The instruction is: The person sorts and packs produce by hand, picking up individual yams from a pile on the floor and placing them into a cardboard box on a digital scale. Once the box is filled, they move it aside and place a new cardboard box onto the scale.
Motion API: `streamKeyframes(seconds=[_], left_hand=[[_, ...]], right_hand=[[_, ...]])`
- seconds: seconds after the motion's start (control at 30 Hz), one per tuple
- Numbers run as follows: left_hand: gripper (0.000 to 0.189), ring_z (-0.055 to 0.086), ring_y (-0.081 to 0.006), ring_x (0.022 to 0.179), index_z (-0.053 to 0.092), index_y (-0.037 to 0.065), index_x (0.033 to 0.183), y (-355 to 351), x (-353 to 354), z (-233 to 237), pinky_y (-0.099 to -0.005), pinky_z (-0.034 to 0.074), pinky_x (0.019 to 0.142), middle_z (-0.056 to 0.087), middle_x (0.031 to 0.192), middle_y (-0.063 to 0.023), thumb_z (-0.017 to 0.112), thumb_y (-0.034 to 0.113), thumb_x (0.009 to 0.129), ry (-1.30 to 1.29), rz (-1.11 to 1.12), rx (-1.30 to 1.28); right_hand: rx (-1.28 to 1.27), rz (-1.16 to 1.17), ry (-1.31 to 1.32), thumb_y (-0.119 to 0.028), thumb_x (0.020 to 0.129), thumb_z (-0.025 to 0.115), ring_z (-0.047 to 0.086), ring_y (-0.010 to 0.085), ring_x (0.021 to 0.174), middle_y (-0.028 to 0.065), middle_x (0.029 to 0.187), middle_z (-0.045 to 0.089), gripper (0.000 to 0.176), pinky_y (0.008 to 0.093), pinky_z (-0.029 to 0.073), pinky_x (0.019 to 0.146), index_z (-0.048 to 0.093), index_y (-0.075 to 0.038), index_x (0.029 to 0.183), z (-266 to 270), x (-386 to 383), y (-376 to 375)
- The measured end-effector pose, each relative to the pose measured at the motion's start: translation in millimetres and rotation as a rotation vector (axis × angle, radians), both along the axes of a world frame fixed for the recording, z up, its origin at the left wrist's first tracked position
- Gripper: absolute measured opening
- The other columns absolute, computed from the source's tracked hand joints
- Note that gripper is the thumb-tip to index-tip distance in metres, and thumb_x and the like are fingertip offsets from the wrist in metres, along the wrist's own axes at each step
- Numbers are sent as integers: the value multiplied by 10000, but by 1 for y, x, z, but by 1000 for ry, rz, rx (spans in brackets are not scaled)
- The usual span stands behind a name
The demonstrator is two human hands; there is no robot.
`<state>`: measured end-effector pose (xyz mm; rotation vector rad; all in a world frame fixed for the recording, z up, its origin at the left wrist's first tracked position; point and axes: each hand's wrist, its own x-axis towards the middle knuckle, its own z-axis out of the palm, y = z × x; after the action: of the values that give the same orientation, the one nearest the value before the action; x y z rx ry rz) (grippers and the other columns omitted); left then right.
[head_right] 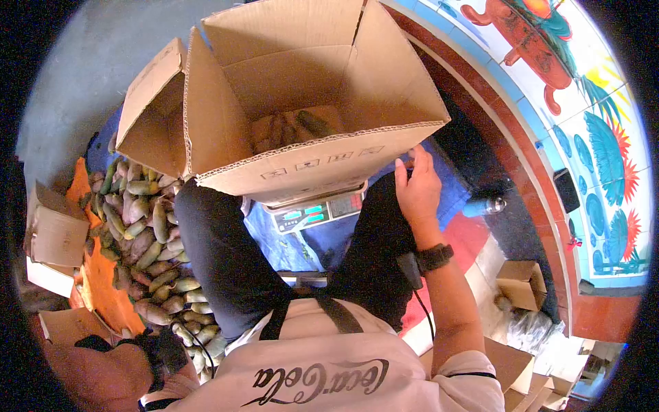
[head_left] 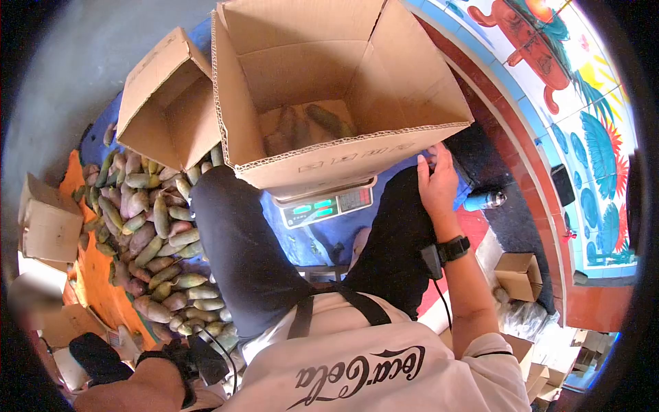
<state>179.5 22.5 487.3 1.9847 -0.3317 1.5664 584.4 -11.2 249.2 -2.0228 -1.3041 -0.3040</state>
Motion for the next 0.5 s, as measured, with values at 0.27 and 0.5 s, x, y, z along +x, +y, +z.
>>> streamKeyframes(seconds=[0.27,0.5], left_hand=[[266,513,-95,501,515,111,738,3,25,-37,-249,387,592,557,630,31,411,248,940,-411,430,299],[249,562,-202,525,552,58,753,-1,-13,-79,-289,422,506,615,699,-81,459,243,891,-590,620,679]], right_hand=[[-17,-28,33,-146,831,604,621,279,748,148,991,580,410,393,492,666,460,-41,1201,3,-3,0],[-27,-33,-7,-118,869,576,618,277,853,173,1022,601,366,361,493,754,475,-4,1202,4,-4,-1]])
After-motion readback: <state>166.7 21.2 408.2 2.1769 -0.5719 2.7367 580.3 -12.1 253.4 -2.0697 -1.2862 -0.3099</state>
